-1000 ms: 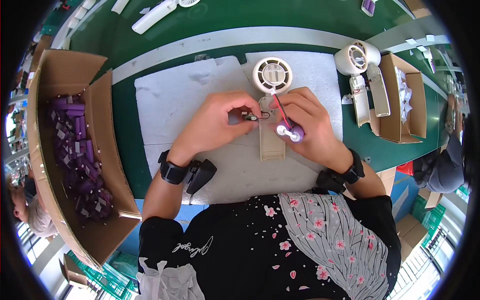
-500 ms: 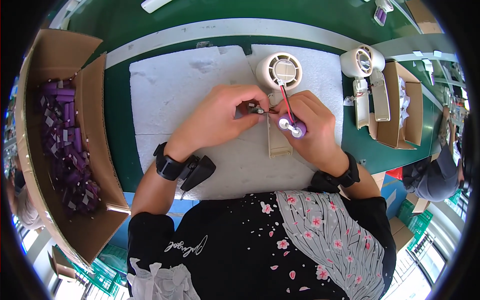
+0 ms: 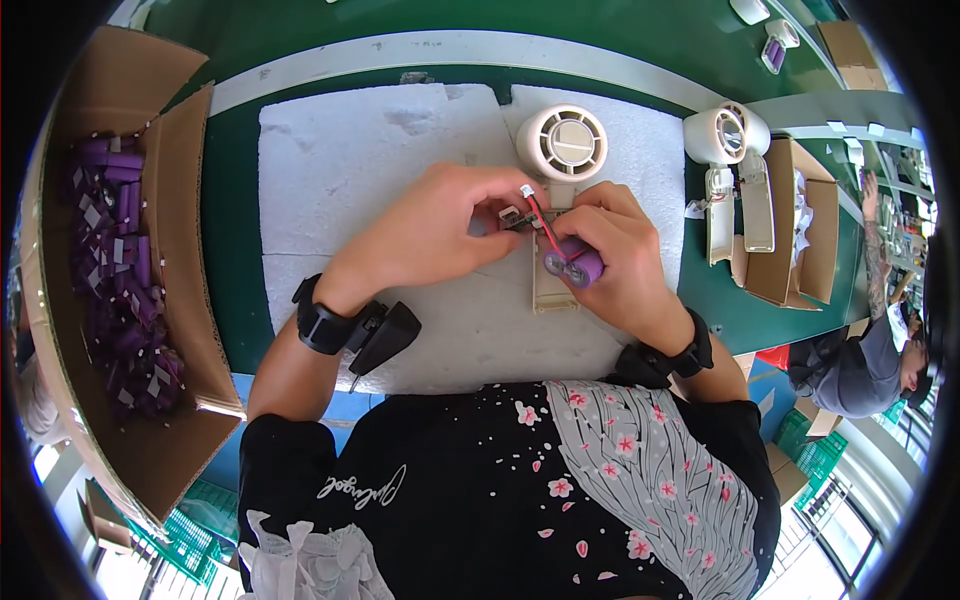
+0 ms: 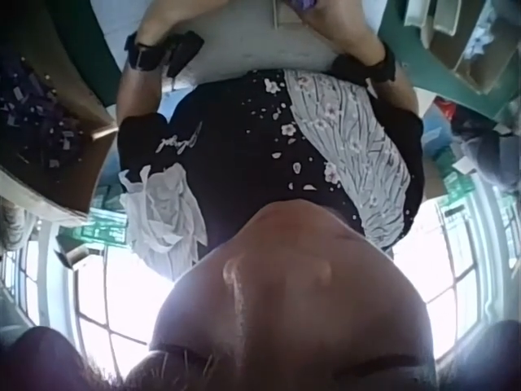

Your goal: Assembling small handheld fans by installing motors, batteries, and wiring into plastic casings.

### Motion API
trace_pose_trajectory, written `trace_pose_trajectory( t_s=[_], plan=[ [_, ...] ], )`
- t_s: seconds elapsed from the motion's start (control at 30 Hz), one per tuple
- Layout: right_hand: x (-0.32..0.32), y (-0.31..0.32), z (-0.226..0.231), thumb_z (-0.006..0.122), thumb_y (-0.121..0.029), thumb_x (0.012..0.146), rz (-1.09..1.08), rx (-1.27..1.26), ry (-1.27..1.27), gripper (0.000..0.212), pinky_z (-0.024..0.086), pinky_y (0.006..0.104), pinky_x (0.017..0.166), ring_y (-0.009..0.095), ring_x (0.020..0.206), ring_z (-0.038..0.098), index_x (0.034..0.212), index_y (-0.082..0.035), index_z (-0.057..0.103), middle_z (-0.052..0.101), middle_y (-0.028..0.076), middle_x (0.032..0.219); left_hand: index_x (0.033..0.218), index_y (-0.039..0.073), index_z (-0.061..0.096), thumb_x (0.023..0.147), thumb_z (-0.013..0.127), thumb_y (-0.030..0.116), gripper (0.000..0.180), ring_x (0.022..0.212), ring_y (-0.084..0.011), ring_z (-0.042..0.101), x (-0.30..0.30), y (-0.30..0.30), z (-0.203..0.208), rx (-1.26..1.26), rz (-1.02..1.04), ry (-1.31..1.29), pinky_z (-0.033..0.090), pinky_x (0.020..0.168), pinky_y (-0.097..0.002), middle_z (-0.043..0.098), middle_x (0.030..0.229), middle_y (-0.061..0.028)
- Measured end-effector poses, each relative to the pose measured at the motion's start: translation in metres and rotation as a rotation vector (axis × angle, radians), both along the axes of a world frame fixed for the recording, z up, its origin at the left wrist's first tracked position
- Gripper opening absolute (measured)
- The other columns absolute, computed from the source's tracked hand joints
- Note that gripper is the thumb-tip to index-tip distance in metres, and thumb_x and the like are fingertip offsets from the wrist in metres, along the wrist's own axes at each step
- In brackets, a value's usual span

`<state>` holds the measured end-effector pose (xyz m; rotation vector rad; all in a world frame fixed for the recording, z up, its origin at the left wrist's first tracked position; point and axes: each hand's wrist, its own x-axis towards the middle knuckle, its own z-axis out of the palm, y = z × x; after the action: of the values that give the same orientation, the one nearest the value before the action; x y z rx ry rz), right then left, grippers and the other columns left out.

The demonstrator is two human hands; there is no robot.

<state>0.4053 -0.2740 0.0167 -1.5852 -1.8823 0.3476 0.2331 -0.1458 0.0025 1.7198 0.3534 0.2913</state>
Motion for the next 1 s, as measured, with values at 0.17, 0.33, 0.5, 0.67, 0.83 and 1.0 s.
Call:
trace_pose_trajectory(
  t_s=[0.17,0.33,0.5,0.67,0.83,1.0],
  plan=[
    [0.0,0.0,0.002,0.077,0.001,0.058,0.006,-0.005,-0.048,0.028,0.048,0.0351,0.069,0.027,0.08,0.059,0.081,-0.006,0.063,0.062,0.008,0.077,0.094,0.003,0.067,0.075,0.063,-0.008,0.022,0.072,-0.021,0.064,0.001,0.005,-0.006,0.253,0.009,-0.192,0.051,0.067,-0.0321,0.066,0.085,-0.0095],
    [0.002,-0.001,0.0,0.078,0.0,0.058,0.018,0.004,-0.033,0.027,0.048,0.0346,0.069,0.026,0.081,0.059,0.081,-0.006,0.063,0.062,0.008,0.077,0.089,0.001,0.067,0.073,0.061,-0.009,0.02,0.075,-0.0204,0.064,-0.004,0.002,0.003,0.281,-0.034,-0.052,0.051,0.068,-0.0314,0.063,0.092,-0.0093],
    [0.002,-0.001,0.001,0.079,-0.005,0.059,0.018,0.006,-0.002,0.027,0.049,0.034,0.069,0.026,0.082,0.059,0.08,-0.005,0.063,0.062,0.008,0.078,0.095,0.0,0.064,0.077,0.06,-0.01,0.022,0.086,-0.0165,0.062,-0.001,-0.004,0.002,-0.009,-0.058,-0.051,0.051,0.074,-0.0291,0.058,0.098,-0.0083],
    [0.008,-0.004,0.002,0.079,-0.01,0.061,0.017,-0.004,0.179,0.026,0.049,0.0322,0.062,0.025,0.072,0.059,0.082,-0.004,0.064,0.061,0.007,0.074,0.092,0.001,0.065,0.082,0.066,0.003,0.01,0.079,-0.0125,0.06,-0.001,-0.004,-0.005,-0.18,-0.014,-0.065,0.05,0.069,-0.0256,0.059,0.092,-0.0057],
    [0.011,-0.005,0.008,0.077,-0.01,0.062,0.011,0.027,0.139,0.025,0.047,0.0307,0.054,0.023,0.059,0.057,0.084,-0.006,0.066,0.06,0.005,0.069,0.092,-0.002,0.062,0.089,0.063,0.001,0.005,0.086,-0.0139,0.061,-0.001,-0.001,-0.001,-0.217,-0.057,-0.054,0.051,0.076,-0.0262,0.057,0.097,-0.0058],
    [0.011,-0.001,0.008,0.076,-0.009,0.061,0.088,0.122,-0.123,0.026,0.045,0.0313,0.051,0.021,0.055,0.056,0.085,-0.007,0.067,0.059,0.004,0.068,0.09,-0.003,0.063,0.092,0.063,0.007,0.01,0.08,-0.0135,0.062,0.001,0.003,0.004,-0.315,-0.027,0.015,0.052,0.071,-0.026,0.059,0.092,-0.006]
  ],
)
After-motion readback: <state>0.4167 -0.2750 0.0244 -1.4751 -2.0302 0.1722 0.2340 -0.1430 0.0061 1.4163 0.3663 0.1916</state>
